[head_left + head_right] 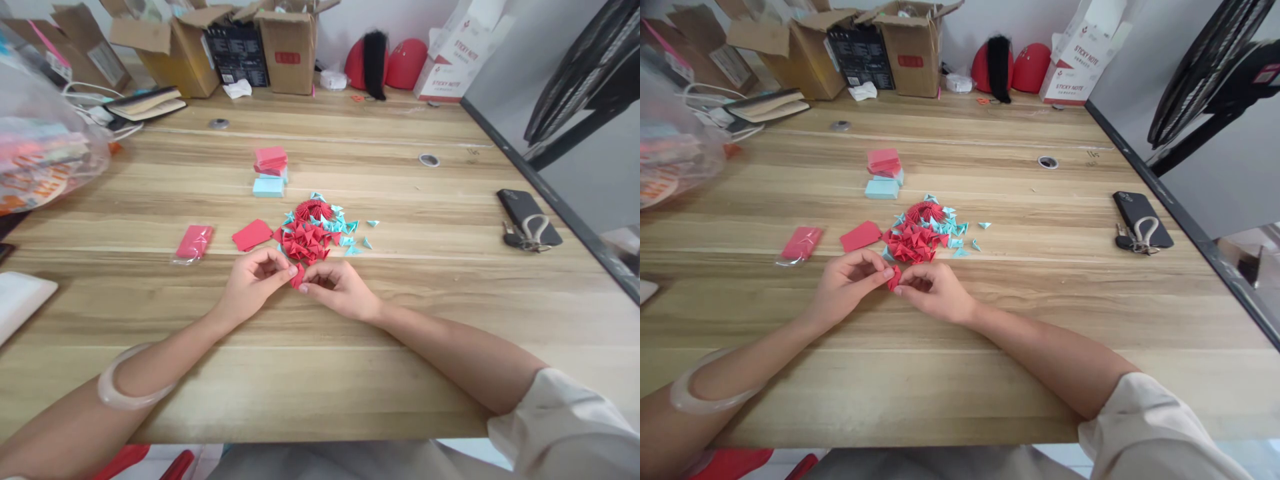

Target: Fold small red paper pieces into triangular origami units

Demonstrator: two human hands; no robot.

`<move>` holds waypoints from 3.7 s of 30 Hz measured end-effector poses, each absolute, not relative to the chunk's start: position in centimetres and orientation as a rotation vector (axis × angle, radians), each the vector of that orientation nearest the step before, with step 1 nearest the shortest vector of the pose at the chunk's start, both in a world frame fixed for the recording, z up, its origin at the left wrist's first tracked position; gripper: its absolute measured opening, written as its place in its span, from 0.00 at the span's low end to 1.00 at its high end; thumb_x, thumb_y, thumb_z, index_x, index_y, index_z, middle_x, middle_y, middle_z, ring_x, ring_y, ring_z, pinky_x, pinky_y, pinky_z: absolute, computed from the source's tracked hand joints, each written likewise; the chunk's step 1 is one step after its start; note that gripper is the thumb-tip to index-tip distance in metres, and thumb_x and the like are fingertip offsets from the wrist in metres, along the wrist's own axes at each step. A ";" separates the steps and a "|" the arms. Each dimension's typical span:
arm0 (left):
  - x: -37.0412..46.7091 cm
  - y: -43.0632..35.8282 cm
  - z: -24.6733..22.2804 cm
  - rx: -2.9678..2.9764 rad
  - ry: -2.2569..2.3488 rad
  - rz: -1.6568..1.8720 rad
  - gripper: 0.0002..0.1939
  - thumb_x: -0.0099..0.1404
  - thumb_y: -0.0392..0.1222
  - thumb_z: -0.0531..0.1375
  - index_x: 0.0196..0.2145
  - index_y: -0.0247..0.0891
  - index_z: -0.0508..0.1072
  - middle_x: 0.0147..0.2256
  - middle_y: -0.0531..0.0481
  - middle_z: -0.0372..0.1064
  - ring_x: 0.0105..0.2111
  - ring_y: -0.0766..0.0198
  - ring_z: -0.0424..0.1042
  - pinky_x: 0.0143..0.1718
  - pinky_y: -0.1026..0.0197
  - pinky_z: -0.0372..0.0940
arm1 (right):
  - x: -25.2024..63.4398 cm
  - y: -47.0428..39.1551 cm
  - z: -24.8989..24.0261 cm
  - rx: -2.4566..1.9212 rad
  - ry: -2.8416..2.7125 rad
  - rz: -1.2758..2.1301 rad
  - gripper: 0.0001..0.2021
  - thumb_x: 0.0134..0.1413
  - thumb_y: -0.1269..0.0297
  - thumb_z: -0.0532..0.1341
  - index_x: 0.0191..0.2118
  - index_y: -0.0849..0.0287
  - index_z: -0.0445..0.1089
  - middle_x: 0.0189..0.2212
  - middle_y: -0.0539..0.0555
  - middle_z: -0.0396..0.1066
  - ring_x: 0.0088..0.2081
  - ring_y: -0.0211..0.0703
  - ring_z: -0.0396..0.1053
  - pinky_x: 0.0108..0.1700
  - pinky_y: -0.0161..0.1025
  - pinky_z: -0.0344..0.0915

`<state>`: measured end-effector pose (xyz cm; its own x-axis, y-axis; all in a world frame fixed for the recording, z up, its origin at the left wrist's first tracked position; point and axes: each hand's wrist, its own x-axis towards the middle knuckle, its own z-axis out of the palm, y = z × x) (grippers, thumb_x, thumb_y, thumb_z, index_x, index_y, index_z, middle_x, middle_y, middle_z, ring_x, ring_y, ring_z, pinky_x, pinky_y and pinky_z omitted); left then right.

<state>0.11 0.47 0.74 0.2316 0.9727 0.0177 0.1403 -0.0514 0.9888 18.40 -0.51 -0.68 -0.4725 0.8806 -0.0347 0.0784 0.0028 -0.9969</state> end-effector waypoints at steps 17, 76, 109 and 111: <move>-0.2 0.7 0.2 1.487 1.101 0.873 0.14 0.56 0.46 0.66 0.26 0.33 0.68 0.26 0.53 0.68 0.26 0.72 0.66 0.28 0.71 0.62 | 18.3 -0.6 -0.6 -1.032 -1.635 1.549 0.12 0.50 0.59 0.64 0.30 0.65 0.70 0.23 0.49 0.67 0.23 0.27 0.57 0.26 0.29 0.55; -0.3 0.4 0.6 1.872 1.104 0.603 0.08 0.62 0.42 0.57 0.30 0.34 0.66 0.26 0.55 0.66 0.25 0.73 0.63 0.26 0.71 0.58 | 18.5 -1.1 -1.2 -0.990 -1.974 1.200 0.07 0.53 0.66 0.62 0.28 0.63 0.71 0.24 0.49 0.70 0.24 0.28 0.60 0.30 0.28 0.57; -0.2 0.3 1.0 1.886 1.096 0.597 0.08 0.62 0.42 0.57 0.29 0.34 0.66 0.26 0.54 0.65 0.25 0.73 0.63 0.26 0.71 0.58 | 18.5 -1.1 -1.1 -0.987 -1.996 1.197 0.10 0.56 0.63 0.59 0.27 0.63 0.68 0.22 0.48 0.66 0.23 0.27 0.57 0.29 0.28 0.55; -0.1 0.3 1.0 1.883 1.096 0.602 0.08 0.61 0.42 0.57 0.29 0.34 0.66 0.26 0.54 0.65 0.25 0.73 0.63 0.26 0.71 0.58 | 18.5 -1.1 -1.1 -0.994 -1.989 1.200 0.10 0.55 0.63 0.59 0.27 0.63 0.68 0.22 0.48 0.66 0.23 0.27 0.57 0.29 0.29 0.55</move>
